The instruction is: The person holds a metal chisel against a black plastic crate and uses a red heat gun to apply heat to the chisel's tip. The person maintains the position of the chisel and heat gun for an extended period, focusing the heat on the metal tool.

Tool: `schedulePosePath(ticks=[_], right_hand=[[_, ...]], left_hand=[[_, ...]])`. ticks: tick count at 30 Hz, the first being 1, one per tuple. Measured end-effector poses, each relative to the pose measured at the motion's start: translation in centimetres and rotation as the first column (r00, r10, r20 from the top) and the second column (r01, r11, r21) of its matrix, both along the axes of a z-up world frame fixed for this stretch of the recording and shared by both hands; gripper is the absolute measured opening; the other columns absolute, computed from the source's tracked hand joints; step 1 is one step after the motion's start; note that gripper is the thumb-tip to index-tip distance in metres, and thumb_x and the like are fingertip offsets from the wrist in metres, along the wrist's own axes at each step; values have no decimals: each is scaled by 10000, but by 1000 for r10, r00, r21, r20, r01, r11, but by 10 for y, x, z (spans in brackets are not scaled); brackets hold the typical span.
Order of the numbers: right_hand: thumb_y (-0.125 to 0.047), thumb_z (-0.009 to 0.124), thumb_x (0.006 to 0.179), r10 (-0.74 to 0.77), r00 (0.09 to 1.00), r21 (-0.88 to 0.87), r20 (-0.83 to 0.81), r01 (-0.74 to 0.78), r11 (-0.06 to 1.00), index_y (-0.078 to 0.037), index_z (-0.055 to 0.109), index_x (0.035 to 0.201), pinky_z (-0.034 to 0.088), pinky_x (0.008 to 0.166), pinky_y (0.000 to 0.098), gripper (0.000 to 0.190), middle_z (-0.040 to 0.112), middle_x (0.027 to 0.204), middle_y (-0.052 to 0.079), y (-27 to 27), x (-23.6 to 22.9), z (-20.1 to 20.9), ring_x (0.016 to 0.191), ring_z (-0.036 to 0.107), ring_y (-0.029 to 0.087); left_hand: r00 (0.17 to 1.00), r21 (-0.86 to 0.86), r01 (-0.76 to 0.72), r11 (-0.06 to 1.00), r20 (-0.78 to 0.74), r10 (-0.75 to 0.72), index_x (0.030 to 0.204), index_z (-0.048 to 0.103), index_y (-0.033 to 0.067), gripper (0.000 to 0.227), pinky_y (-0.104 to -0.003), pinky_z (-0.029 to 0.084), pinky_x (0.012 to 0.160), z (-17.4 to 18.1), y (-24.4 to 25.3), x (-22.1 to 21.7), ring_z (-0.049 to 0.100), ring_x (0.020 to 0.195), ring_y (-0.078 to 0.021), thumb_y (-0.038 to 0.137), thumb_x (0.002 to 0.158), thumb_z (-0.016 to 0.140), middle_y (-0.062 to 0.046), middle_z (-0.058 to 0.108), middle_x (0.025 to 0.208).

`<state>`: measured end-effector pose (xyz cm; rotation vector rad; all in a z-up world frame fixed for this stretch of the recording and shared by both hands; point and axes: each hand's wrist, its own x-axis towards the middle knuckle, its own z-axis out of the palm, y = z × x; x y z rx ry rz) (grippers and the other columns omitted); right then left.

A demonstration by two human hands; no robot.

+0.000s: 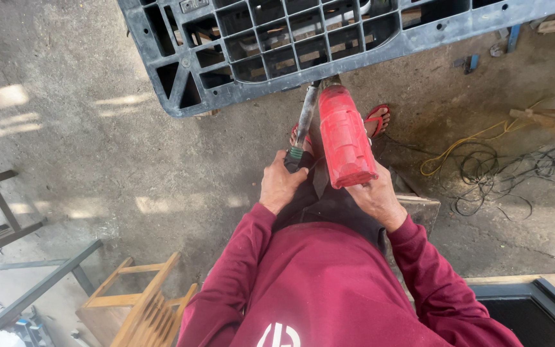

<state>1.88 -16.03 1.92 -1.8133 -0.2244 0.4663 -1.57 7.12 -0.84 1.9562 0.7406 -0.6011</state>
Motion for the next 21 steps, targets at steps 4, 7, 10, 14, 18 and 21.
schedulePosePath(ticks=[4,7,10,14,18,21], right_hand=[[-24,723,907,-31,998,15,-63,32,999,0,616,1195,558,772,271,308,690,1038,57,-3,0,-3,908,653,106],[-19,739,889,-18,1000,-38,-15,18,999,-3,619,1179,553,747,268,315,690,1021,49,-5,0,-5,881,653,99],[-14,743,887,-32,998,-24,-53,31,999,-4,618,1179,554,749,269,318,691,1020,46,-5,3,-6,887,649,99],[-16,744,884,-45,994,24,-97,47,999,-5,613,1187,557,749,268,331,684,1029,45,-6,2,-5,897,648,104],[-3,746,896,10,997,-21,82,-8,1000,-8,621,1148,556,804,278,282,687,1019,43,-6,4,-2,913,668,104],[3,735,901,-29,1000,27,-4,29,999,-8,621,1141,552,766,266,266,679,1014,33,-5,4,1,895,652,86]], left_hand=[[1000,4,4,1000,12,-4,1191,603,59,564,-493,552,806,1,-1,1,718,927,-444,361,747,775,-230,740,942],[1000,11,10,1000,3,-10,1199,602,62,572,-496,550,805,2,-2,1,713,926,-449,359,744,779,-233,737,944],[1000,13,16,1000,-12,-16,1216,595,66,585,-496,551,807,2,-2,4,713,931,-450,362,746,778,-237,735,947],[999,6,14,1000,-35,-14,1207,591,61,579,-495,554,809,2,-3,4,717,931,-447,365,751,776,-237,736,948],[1000,8,15,1000,4,-15,1206,596,64,579,-497,550,809,0,-3,4,710,939,-451,363,746,781,-236,738,954],[1000,5,5,1000,-5,-5,1208,594,66,582,-496,552,806,-1,-5,4,714,932,-449,365,745,782,-238,735,947]])
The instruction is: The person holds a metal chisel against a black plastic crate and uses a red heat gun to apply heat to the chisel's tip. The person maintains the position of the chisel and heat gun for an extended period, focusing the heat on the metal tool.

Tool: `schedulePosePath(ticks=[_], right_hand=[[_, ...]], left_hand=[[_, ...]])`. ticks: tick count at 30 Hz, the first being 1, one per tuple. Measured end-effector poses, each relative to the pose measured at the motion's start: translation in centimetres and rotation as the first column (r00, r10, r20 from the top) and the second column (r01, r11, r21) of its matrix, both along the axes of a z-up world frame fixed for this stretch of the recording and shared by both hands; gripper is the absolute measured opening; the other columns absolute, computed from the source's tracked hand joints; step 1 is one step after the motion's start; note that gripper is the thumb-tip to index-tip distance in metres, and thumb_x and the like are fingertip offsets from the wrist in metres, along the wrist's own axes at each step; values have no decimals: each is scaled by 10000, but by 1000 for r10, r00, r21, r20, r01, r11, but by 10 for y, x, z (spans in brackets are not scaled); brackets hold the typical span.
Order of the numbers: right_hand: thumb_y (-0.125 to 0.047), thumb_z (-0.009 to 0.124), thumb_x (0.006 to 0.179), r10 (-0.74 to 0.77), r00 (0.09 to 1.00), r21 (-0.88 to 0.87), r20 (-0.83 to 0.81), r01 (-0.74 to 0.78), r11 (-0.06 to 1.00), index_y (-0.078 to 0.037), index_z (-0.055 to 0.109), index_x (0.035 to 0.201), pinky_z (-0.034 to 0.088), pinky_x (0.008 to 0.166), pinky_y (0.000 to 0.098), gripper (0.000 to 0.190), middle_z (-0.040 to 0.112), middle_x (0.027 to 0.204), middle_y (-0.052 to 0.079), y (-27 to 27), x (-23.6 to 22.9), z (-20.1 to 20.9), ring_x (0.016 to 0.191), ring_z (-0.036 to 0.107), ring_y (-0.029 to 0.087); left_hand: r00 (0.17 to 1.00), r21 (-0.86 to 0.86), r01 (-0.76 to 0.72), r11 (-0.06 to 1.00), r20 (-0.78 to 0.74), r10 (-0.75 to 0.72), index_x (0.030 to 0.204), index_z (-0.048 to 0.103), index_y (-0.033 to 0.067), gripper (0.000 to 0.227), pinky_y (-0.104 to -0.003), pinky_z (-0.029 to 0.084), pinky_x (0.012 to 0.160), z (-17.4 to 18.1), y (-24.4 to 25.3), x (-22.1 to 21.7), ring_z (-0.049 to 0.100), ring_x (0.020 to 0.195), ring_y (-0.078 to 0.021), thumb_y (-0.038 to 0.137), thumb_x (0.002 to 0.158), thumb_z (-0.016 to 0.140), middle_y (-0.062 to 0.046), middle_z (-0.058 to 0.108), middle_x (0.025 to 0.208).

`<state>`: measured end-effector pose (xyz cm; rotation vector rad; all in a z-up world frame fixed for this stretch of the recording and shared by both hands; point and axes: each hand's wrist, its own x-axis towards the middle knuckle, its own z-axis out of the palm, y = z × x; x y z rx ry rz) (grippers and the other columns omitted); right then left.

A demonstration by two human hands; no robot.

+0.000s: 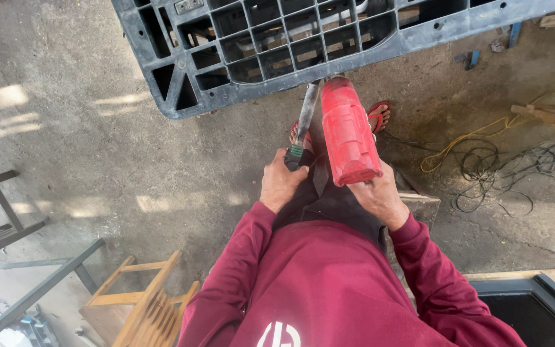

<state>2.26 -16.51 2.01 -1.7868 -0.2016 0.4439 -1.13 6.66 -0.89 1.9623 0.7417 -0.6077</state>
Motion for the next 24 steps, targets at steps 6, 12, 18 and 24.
schedulePosePath(ticks=[6,12,18,24], right_hand=[[2,684,939,-2,996,-28,-93,-1,1000,-22,689,1041,526,693,246,105,706,925,6,2,5,6,809,639,73],[2,674,952,-14,996,30,-83,16,999,-22,676,1054,522,713,250,104,682,938,3,-1,3,1,828,624,81],[-11,657,982,-156,917,153,-366,225,962,-4,619,1068,503,597,274,94,619,848,32,-1,3,-4,685,591,105],[-51,637,991,-190,883,270,-428,326,906,-2,604,1098,499,560,285,122,609,882,44,0,13,10,639,589,122]], left_hand=[[1000,1,4,1000,-5,-4,1187,598,65,567,-498,552,805,1,-1,2,713,928,-448,361,743,788,-231,737,937],[1000,-8,0,1000,11,0,1166,601,60,552,-497,553,808,1,-2,1,718,927,-448,365,744,785,-224,741,934],[1000,-15,-4,1000,-3,4,1224,593,59,597,-494,551,830,1,-2,1,713,959,-448,361,745,781,-237,737,974],[1000,-24,10,1000,11,-10,1270,574,57,642,-493,552,838,1,-4,2,711,959,-452,362,742,775,-246,738,976]])
